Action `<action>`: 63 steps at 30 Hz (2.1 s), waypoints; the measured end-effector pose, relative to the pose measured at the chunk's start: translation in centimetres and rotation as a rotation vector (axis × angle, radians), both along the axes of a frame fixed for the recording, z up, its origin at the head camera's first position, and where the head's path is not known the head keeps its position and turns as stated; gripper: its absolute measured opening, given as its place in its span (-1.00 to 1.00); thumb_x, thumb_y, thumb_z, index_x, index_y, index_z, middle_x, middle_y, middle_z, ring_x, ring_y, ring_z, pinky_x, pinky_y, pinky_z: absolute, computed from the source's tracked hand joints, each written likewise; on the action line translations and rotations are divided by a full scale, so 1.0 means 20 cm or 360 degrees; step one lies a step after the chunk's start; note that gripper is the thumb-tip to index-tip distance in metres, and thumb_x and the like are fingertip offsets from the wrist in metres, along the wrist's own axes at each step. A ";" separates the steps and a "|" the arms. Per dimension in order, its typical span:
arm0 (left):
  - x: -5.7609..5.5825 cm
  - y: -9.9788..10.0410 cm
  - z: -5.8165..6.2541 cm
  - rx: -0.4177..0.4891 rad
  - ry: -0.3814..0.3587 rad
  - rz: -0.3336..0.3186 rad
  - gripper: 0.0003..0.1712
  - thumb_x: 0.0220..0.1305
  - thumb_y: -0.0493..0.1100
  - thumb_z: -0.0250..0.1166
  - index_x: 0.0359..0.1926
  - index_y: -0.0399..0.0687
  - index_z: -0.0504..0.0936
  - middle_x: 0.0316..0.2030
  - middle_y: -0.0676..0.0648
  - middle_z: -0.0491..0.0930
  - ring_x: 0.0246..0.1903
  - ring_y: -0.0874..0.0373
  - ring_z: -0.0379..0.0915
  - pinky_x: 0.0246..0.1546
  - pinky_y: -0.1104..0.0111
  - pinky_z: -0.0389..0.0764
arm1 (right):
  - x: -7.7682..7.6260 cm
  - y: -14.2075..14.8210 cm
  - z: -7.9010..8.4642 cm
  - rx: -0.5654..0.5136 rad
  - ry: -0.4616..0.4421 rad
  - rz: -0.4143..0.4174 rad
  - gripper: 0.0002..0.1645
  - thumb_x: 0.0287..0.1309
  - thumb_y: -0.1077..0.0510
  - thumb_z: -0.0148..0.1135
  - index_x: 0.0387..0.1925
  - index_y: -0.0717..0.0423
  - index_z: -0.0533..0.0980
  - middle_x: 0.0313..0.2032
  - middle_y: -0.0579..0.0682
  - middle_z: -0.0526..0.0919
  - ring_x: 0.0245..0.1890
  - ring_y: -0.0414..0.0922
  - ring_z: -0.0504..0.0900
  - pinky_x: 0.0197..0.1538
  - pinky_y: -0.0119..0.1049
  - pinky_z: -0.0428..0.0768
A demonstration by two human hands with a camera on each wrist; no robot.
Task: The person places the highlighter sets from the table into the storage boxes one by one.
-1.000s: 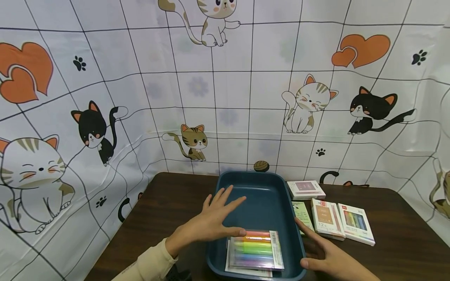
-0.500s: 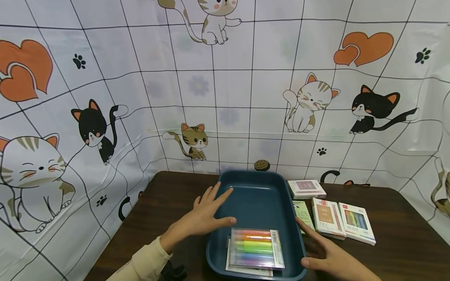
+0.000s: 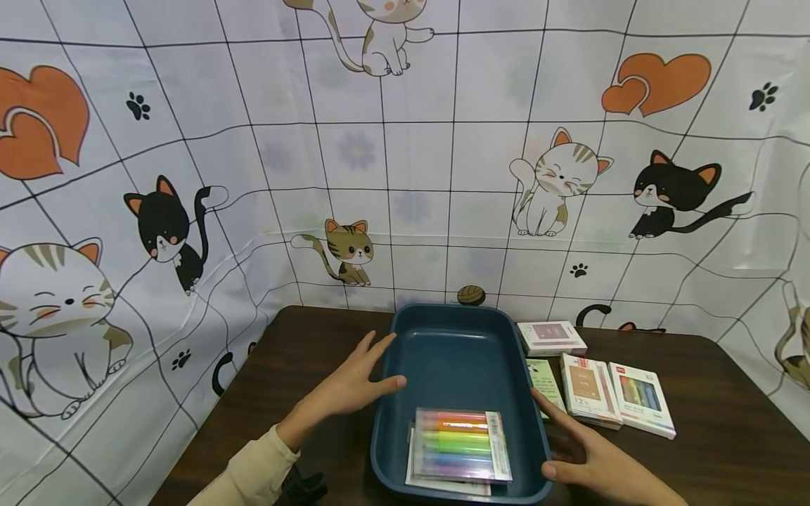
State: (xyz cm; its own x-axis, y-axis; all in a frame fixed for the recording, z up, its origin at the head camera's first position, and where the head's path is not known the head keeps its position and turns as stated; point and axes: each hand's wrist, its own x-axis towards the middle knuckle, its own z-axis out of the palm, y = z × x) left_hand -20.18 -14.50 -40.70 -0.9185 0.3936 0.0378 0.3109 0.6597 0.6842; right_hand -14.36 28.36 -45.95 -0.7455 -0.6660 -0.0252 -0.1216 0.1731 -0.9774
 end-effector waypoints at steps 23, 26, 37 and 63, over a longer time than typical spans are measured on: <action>-0.06 -0.03 -0.09 0.0632 -0.0558 0.0064 -0.28 0.63 -0.11 0.02 0.64 0.04 -0.06 0.55 -0.31 -0.07 0.40 -0.36 0.09 0.01 -0.19 0.53 | 0.00 0.00 0.00 -0.0001 -0.0054 -0.0006 0.00 0.51 0.27 0.07 0.64 -0.15 -0.32 0.56 0.28 -0.41 0.44 -0.16 0.20 0.26 -0.35 0.40; -0.06 -0.03 -0.09 0.0786 -0.0684 0.0067 -0.30 0.64 -0.18 -0.06 0.64 0.05 -0.09 0.53 -0.35 -0.04 0.36 -0.37 0.15 -0.19 -0.10 0.64 | 0.00 0.00 0.00 -0.0024 -0.0045 0.0010 0.01 0.50 0.28 0.07 0.64 -0.15 -0.32 0.56 0.29 -0.42 0.41 -0.25 0.23 0.26 -0.34 0.40; -0.08 -0.03 -0.10 0.0934 -0.0809 0.0082 -0.29 0.62 -0.23 -0.08 0.64 0.11 -0.10 0.47 -0.39 -0.02 0.31 -0.38 0.18 -0.29 -0.09 0.67 | 0.00 0.00 0.00 -0.0021 -0.0021 0.0005 0.01 0.49 0.30 0.08 0.65 -0.14 -0.30 0.56 0.30 -0.40 0.46 0.09 0.16 0.26 -0.34 0.41; -0.09 -0.02 -0.13 0.1076 -0.0978 0.0004 -0.09 0.42 -0.27 0.00 0.62 0.24 -0.24 0.33 -0.43 0.17 0.29 -0.51 0.14 -0.28 -0.20 0.63 | 0.00 0.00 -0.01 -0.0083 -0.0054 0.0041 0.01 0.50 0.31 0.05 0.64 -0.12 -0.32 0.56 0.25 -0.45 0.38 -0.32 0.30 0.27 -0.34 0.40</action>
State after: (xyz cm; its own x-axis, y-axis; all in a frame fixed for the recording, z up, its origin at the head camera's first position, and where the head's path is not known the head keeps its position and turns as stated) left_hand -21.93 -14.98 -43.27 -0.8541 0.4633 -0.2364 -0.2369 0.0582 0.9698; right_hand -14.44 28.43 -46.24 -0.7275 -0.6859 -0.0147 -0.0920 0.1188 -0.9886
